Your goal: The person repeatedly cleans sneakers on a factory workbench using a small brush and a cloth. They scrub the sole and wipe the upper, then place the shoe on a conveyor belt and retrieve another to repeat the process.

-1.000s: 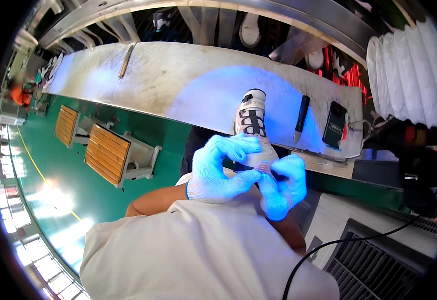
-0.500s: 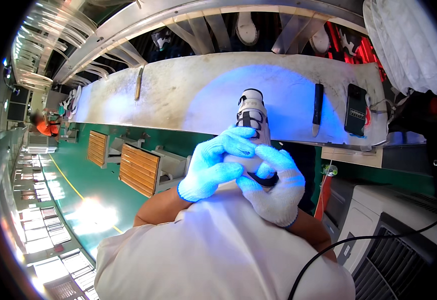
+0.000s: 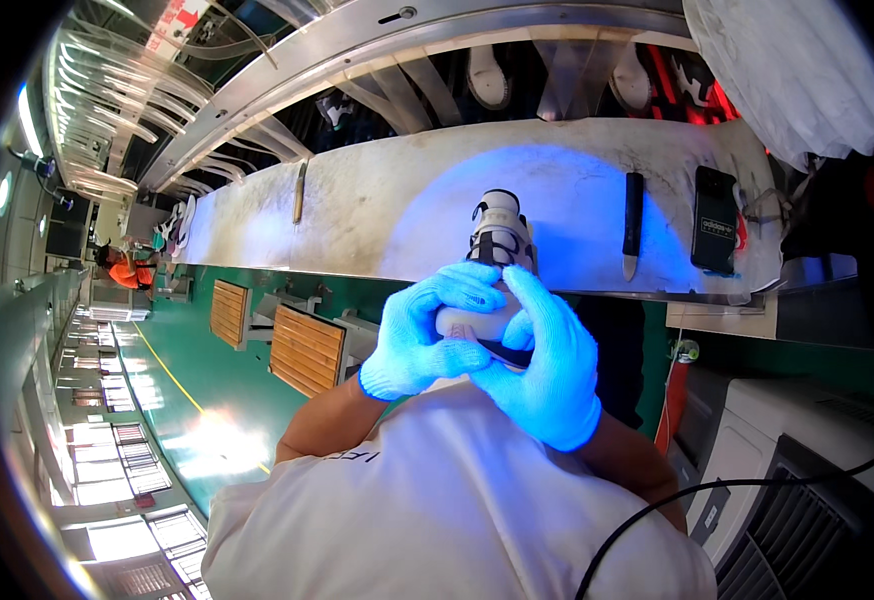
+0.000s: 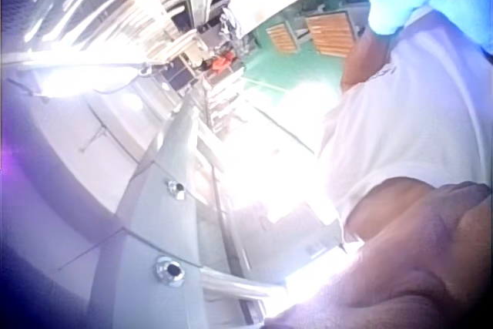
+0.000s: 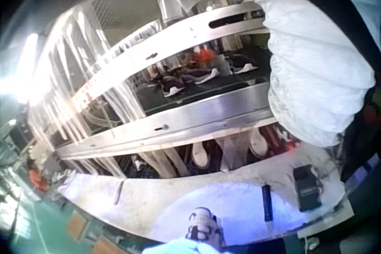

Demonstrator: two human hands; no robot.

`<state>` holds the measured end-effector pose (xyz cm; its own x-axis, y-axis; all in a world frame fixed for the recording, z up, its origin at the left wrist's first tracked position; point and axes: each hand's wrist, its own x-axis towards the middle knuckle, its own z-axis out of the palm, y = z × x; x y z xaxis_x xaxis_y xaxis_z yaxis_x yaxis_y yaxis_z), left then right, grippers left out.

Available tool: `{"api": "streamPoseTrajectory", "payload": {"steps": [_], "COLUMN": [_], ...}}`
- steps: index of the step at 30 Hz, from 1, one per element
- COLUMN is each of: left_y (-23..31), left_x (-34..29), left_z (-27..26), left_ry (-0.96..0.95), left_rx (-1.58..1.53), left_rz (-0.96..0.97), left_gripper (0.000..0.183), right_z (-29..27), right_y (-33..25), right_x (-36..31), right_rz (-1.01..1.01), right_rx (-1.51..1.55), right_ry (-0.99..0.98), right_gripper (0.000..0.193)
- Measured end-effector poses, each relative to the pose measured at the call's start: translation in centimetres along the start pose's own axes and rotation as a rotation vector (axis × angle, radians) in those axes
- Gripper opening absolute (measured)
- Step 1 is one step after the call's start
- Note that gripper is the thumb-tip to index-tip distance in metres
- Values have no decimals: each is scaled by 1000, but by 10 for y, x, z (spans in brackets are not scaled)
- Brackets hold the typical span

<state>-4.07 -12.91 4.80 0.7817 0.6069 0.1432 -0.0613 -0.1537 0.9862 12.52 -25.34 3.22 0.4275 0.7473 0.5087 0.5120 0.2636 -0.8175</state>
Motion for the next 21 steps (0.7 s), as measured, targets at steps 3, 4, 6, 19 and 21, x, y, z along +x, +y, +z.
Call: {"api": "streamPoseTrajectory", "payload": {"steps": [3,4,6,19,21], "left_y": [-2,-2,-1,-5,13], "left_x": [8,9,12,20,18], "left_z": [-2,-4,-6,-36,-34], "left_ry": [-29,-45,-46,-119,-97], "left_rx": [55,81,76,-7,39], "left_rz": [36,45,44,43,-45], "left_gripper": [52,51,49,41,40], "right_z": [-4,-5,-5,24,30], "right_y": [7,10,15,30,32], "right_x": [2,2,2,13,13], "right_rz": [67,78,75,-10,-38], "right_rx": [29,36,44,98,91], "right_ry": [-35,-49,-53,-40,-43], "right_gripper": [87,86,83,70,71]}}
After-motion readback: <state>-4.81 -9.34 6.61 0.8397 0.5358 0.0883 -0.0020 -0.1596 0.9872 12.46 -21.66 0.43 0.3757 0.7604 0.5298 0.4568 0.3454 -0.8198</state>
